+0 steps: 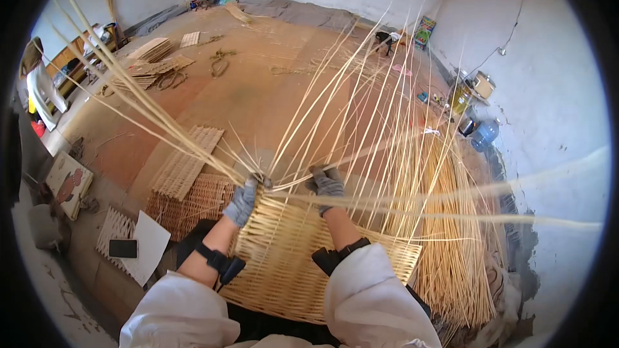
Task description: The person weaves bamboo strips into a large flat basket by hand, using a tape measure to check the dimensions and shears to trim the ends of the bamboo strips.
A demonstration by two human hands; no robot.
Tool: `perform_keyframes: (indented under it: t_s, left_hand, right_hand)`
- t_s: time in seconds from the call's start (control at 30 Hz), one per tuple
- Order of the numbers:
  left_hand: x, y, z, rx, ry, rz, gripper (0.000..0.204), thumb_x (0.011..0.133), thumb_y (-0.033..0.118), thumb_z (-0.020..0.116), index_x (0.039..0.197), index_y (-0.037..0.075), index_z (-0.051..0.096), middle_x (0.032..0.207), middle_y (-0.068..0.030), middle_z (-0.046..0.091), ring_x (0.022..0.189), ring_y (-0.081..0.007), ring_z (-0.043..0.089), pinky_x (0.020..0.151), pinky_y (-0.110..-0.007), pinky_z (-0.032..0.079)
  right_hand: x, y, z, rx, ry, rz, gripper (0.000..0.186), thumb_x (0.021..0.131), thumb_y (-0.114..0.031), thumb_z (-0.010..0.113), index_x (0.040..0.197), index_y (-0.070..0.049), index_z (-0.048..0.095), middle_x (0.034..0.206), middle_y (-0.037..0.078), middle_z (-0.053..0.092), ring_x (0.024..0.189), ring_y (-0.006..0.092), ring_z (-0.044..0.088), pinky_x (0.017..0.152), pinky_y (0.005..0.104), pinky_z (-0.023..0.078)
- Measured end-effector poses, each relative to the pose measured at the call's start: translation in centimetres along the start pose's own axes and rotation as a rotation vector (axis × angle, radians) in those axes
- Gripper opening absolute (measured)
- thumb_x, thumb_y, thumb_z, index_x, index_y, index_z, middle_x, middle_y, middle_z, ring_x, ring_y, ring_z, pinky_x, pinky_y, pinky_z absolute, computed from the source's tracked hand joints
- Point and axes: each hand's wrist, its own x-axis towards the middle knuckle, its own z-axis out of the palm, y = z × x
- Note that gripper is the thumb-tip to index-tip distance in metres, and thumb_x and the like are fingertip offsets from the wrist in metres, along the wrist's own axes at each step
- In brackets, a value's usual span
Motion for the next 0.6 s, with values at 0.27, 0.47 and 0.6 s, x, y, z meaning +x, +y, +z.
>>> perform_keyframes:
  t_s: [0.27, 0.47, 0.6]
  left_hand:
    - [-0.4, -0.6, -0.9, 0.031, 0.018, -0.149, 0.068, 0.083, 0.067, 0.034, 0.099, 0.006, 0.059, 0.094, -0.0096, 0.058, 0.088, -0.017, 0.051, 0.078, -0.031, 0.042]
    - [-0.3, 1.6, -1.7, -0.094, 0.003, 0.018, 0.07, 0.075, 0.05, 0.062, 0.119, -0.002, 0.049, 0.114, -0.0162, 0.055, 0.107, -0.024, 0.051, 0.092, -0.032, 0.04]
    - [-1.3, 1.3, -1.2, 0.058, 0.11, 0.026, 0.066, 0.067, 0.013, 0.077, 0.123, -0.001, 0.046, 0.12, -0.0154, 0.053, 0.108, -0.0233, 0.052, 0.094, -0.03, 0.04]
  right_hand:
    - [9.5, 1.3, 4.0, -2.077, -0.479, 0.316, 0.037, 0.082, -0.022, 0.06, 0.115, -0.004, 0.056, 0.115, 0.017, 0.055, 0.104, 0.0285, 0.055, 0.083, 0.0376, 0.046]
    - [0.2, -1.5, 5.4, -1.767, 0.028, -0.521, 0.046, 0.083, -0.032, 0.057, 0.119, -0.003, 0.051, 0.122, 0.017, 0.051, 0.116, 0.03, 0.047, 0.093, 0.042, 0.041]
    - [-3.1, -4.1, 4.5, -0.956, -0.518, 0.228, 0.039, 0.082, -0.029, 0.06, 0.112, -0.005, 0.055, 0.111, 0.016, 0.058, 0.106, 0.0266, 0.054, 0.086, 0.0387, 0.045]
